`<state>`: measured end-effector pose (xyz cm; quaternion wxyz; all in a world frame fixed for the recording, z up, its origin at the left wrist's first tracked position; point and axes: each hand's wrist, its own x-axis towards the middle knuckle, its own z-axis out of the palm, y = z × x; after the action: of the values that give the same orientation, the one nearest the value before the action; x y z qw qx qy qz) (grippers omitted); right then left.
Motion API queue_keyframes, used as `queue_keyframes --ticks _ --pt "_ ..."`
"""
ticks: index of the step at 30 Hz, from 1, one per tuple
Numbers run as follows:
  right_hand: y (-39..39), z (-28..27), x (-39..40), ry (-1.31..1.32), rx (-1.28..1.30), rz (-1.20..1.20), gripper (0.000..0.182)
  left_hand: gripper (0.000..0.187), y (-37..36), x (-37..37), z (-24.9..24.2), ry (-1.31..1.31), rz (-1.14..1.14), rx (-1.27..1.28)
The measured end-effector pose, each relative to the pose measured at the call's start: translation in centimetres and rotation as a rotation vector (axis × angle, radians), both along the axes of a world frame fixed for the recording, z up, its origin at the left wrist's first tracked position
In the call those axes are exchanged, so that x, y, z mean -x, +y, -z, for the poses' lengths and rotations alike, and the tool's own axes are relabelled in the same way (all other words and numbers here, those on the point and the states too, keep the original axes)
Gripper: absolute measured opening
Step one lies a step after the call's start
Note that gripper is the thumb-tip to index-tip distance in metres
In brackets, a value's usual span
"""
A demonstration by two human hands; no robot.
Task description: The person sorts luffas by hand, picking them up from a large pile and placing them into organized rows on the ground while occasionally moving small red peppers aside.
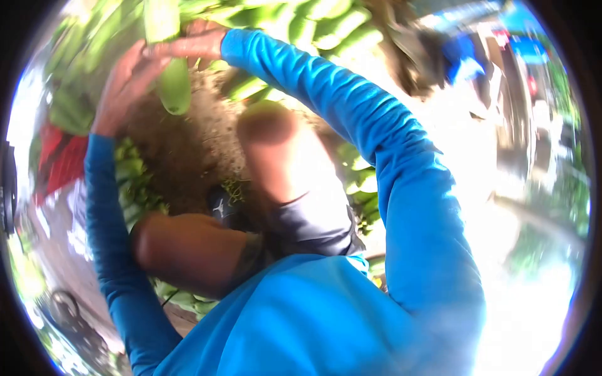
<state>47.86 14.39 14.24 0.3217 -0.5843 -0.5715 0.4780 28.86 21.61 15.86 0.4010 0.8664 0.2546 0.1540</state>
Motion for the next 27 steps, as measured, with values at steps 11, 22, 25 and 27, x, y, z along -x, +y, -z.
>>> queue_keyframes --ticks 11,22,25,27 --pt "-34.7 3.1 -19.1 0.245 0.109 1.037 0.047 0.043 -23.4 -32.6 8.5 -0.091 0.821 0.509" --pt "-50.2 18.1 -14.6 0.291 0.565 1.427 0.059 0.027 -32.7 -30.1 17.4 0.156 0.753 0.562" --pt "-49.7 20.8 -16.2 -0.045 0.874 1.418 0.070 0.029 -28.4 -30.2 17.3 0.025 0.372 0.739" --pt "-49.7 24.1 -17.5 -0.346 1.009 1.488 0.083 0.022 -26.3 -29.5 17.1 -0.015 0.036 1.059"
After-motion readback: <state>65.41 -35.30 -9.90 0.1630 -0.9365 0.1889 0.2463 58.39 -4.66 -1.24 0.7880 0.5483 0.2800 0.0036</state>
